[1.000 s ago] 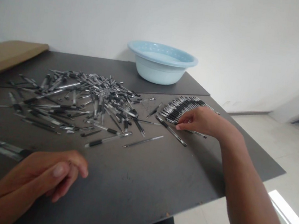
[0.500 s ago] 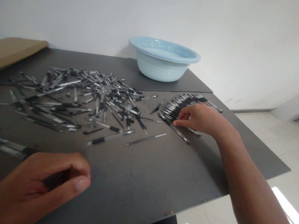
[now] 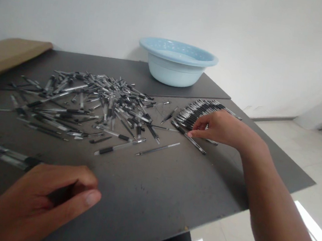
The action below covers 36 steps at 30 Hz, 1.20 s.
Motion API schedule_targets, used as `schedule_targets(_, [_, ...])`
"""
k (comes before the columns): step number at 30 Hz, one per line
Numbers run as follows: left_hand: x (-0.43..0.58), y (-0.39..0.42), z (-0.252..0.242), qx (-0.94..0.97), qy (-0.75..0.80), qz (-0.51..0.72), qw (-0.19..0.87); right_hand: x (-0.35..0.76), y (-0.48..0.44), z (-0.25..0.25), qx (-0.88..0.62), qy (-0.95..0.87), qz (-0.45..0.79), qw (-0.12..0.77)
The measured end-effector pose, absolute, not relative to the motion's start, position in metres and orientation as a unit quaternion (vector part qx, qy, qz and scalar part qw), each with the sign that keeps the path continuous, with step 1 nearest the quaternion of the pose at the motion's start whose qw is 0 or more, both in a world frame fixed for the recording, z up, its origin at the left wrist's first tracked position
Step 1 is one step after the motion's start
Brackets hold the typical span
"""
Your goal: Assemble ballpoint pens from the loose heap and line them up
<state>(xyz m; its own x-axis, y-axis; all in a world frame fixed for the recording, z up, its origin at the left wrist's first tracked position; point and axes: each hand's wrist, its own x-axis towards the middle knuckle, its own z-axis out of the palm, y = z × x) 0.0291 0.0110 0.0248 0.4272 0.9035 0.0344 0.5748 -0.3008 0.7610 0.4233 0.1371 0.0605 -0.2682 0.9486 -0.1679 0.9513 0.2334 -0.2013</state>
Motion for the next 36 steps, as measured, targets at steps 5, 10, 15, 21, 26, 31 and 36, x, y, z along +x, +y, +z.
schedule_targets(5, [0.029,0.012,0.024,0.78,0.472,0.238,0.336,0.417,0.137,0.058,0.576,0.806,-0.136,0.0])
schedule_targets(10, [0.028,0.012,0.023,0.78,0.473,0.234,0.337,0.413,0.138,0.057,0.571,0.808,-0.142,0.003])
schedule_targets(15, [0.028,0.011,0.023,0.786,0.469,0.235,0.328,0.424,0.138,0.057,0.568,0.807,-0.161,0.028])
schedule_targets(21, [0.028,0.009,0.022,0.798,0.463,0.225,0.314,0.442,0.137,0.06,0.59,0.781,-0.195,0.056])
schedule_targets(26, [0.028,0.01,0.021,0.807,0.455,0.231,0.299,0.448,0.139,0.06,0.605,0.771,-0.191,0.054])
schedule_targets(31, [0.028,0.011,0.022,0.808,0.453,0.228,0.301,0.448,0.142,0.058,0.603,0.775,-0.184,0.047])
schedule_targets(36, [0.025,0.013,0.019,0.816,0.443,0.225,0.296,0.452,0.146,0.052,0.605,0.78,-0.158,0.035])
